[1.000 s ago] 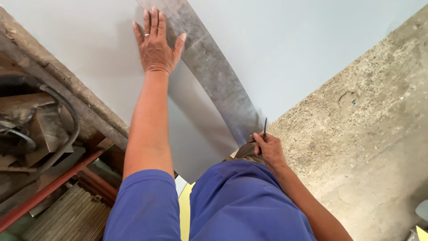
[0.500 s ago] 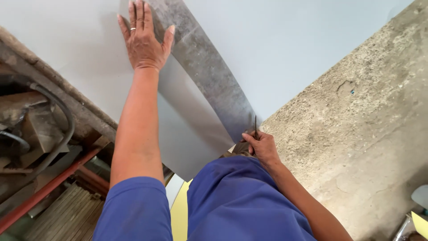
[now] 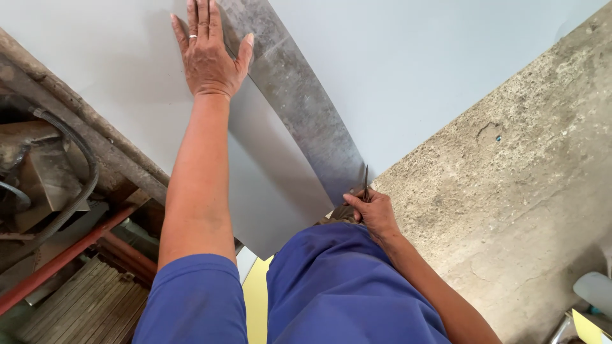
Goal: Marking parallel curved lines on a metal sheet using a template and a scribe.
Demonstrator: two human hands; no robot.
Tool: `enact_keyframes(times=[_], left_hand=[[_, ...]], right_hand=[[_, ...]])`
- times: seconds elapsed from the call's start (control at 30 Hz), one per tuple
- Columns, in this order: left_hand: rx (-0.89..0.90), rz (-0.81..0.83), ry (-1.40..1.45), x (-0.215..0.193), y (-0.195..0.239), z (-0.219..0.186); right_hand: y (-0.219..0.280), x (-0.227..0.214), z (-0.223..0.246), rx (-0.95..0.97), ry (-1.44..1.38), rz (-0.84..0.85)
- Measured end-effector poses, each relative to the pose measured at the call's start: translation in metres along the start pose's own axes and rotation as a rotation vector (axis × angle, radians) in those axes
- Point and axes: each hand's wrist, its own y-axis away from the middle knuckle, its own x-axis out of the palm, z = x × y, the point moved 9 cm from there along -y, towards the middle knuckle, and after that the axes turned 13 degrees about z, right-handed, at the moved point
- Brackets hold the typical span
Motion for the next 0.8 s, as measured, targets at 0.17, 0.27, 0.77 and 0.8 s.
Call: enact_keyframes(times=[0.17,0.27,0.77,0.8], left_hand=[[0.084,-0.064,-0.005,-0.003,0.006,0.002],[0.161,-0.119,0.048,-0.009,0.004,-0.011],[0.039,-0.019,-0.295,0.052,-0.036,0.038],[0.059,-0.041,-0.286,0.073,-0.06,0.047]], right_hand=[[0.004,0.003,0.008,-0.016,0.002,-0.037],[0.014,-0.007,0.026,-0.013,0.092,-0.143],[0.159,-0.386,-0.229,0.236,-0.136,-0.567],[0.176,-0.416,-0.276,0.418,-0.197,-0.612]])
